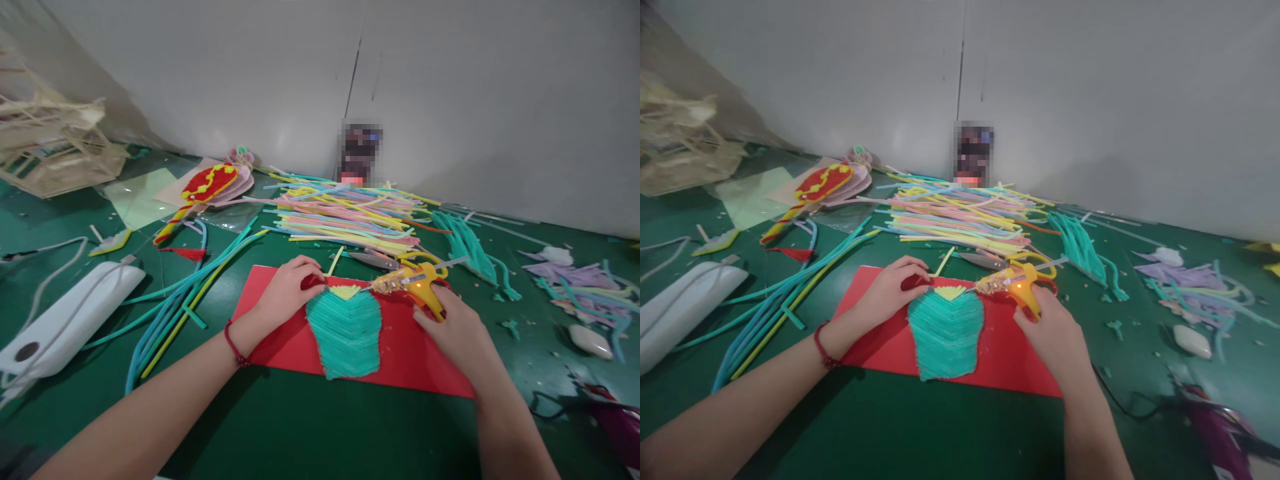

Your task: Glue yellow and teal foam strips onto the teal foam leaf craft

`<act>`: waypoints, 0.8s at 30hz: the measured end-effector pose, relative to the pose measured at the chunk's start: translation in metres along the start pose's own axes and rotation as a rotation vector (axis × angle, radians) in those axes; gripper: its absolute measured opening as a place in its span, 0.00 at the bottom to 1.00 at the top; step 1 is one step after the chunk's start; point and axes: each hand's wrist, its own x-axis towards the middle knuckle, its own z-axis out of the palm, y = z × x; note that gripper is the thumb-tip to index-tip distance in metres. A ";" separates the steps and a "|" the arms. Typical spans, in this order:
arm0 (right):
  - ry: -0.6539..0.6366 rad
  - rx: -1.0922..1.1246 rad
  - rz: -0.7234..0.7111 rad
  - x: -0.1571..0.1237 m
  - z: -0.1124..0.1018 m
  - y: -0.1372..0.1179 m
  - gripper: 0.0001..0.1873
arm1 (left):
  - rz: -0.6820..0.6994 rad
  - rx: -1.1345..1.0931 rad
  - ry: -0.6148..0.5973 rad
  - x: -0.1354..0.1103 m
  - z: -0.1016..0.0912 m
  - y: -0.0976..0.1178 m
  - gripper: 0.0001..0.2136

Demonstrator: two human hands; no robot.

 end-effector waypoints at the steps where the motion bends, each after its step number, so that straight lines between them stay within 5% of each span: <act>1: 0.005 -0.001 0.002 0.000 0.000 0.000 0.19 | -0.001 0.001 0.001 0.000 0.000 0.000 0.01; 14: 0.149 0.004 -0.013 -0.001 -0.002 -0.005 0.20 | 0.008 0.026 0.019 -0.001 0.001 -0.002 0.04; 19: 0.264 0.036 -0.061 -0.003 -0.006 -0.024 0.18 | 0.083 0.273 0.008 -0.007 0.001 0.008 0.05; 24: 0.295 0.067 -0.064 -0.001 -0.006 -0.028 0.15 | -0.008 0.381 -0.097 -0.014 0.000 0.017 0.12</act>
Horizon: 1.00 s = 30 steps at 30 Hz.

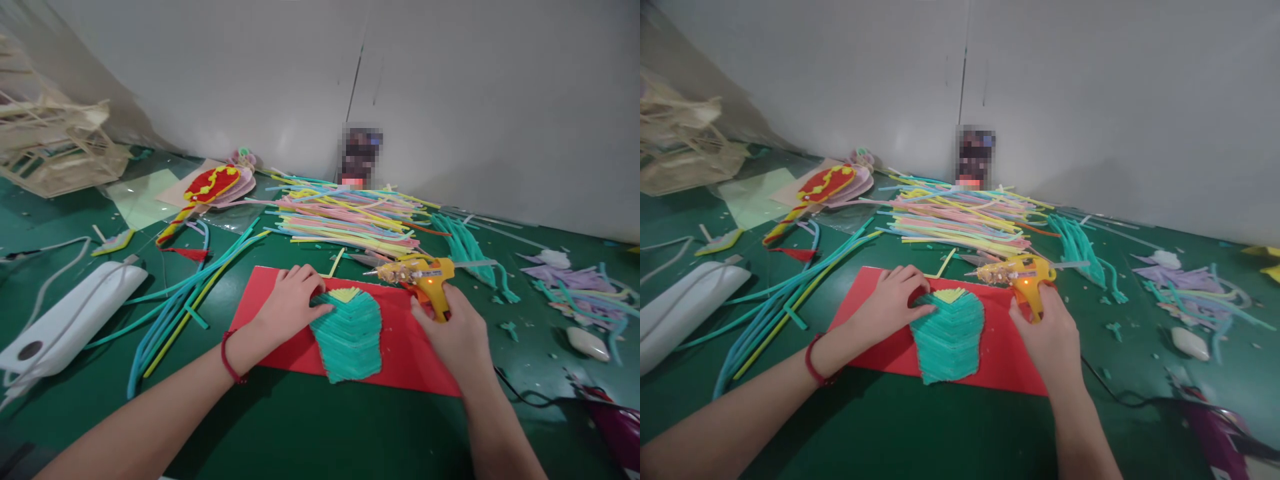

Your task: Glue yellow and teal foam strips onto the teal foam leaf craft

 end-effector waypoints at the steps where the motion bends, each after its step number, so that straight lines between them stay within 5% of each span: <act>1: 0.004 0.002 0.006 0.000 0.000 0.000 0.15 | -0.016 -0.027 -0.015 0.000 -0.001 0.000 0.12; 8: 0.015 0.071 0.097 0.004 -0.006 -0.007 0.13 | -0.136 -0.563 -0.165 0.000 -0.008 0.002 0.07; 14: 0.074 0.144 0.244 0.006 -0.014 -0.012 0.14 | -0.375 -1.069 -0.305 0.002 -0.006 0.010 0.11; 22: 0.104 0.161 0.145 -0.002 -0.008 -0.028 0.13 | -0.532 -1.353 -0.032 0.003 0.004 0.007 0.19; 30: 0.043 0.145 0.005 -0.013 0.013 -0.034 0.15 | -0.538 -1.492 -0.066 0.001 0.015 0.006 0.17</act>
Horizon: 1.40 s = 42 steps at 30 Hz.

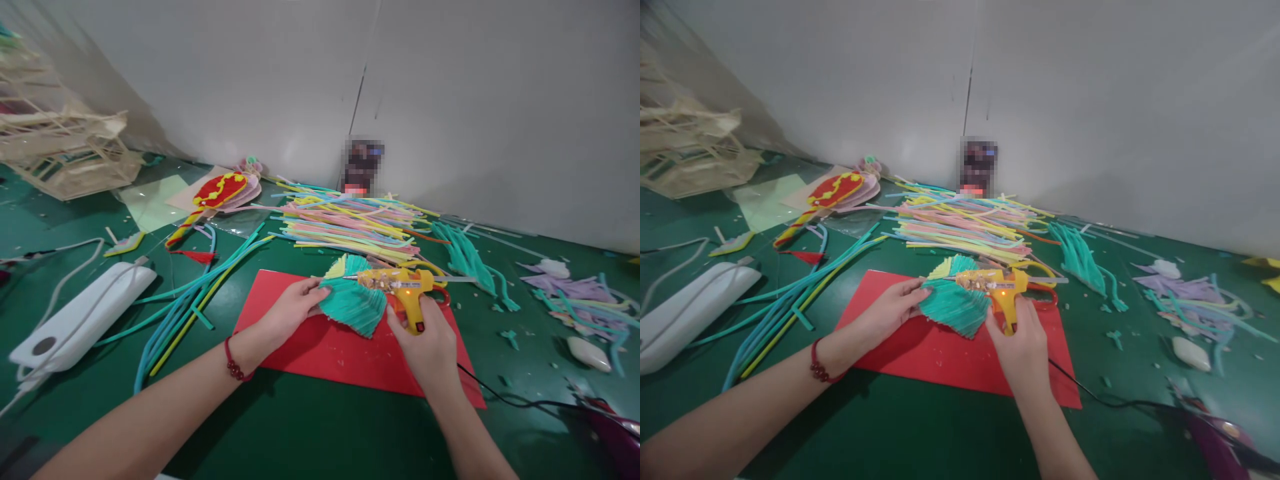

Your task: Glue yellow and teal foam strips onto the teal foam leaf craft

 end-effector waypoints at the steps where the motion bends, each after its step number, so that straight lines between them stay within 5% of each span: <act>1: 0.003 -0.010 -0.022 -0.001 0.001 0.001 0.15 | 0.013 0.023 -0.002 0.001 -0.001 -0.002 0.16; 12: 0.032 -0.035 -0.189 -0.003 0.012 0.001 0.11 | 0.119 0.310 0.009 0.001 -0.002 -0.002 0.14; 42: 0.078 0.033 -0.256 -0.005 0.016 0.003 0.10 | 0.135 0.328 0.003 0.003 0.000 0.000 0.14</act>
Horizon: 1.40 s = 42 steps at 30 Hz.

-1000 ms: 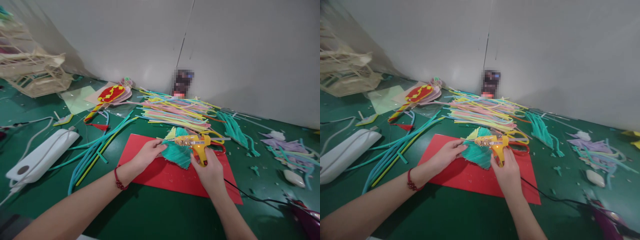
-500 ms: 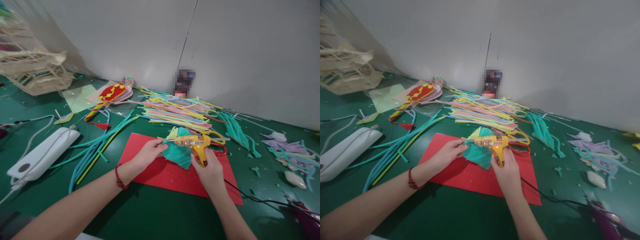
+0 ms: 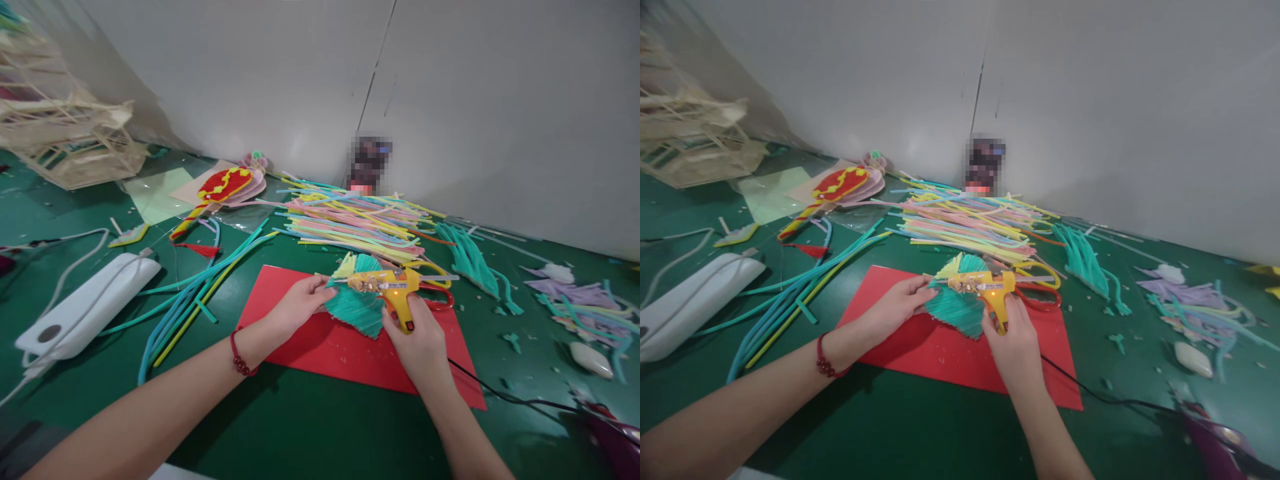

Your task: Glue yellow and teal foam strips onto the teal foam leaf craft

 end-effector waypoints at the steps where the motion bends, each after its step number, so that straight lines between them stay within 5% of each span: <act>1: 0.000 0.001 -0.001 0.000 0.000 0.000 0.10 | -0.003 0.000 0.001 0.000 0.000 0.000 0.14; 24: -0.023 -0.067 0.030 0.000 -0.004 0.005 0.12 | -0.012 -0.025 0.014 -0.001 0.000 0.001 0.14; 42: -0.087 -0.057 0.219 0.004 -0.014 0.008 0.17 | -0.017 0.001 0.005 -0.002 -0.002 0.002 0.13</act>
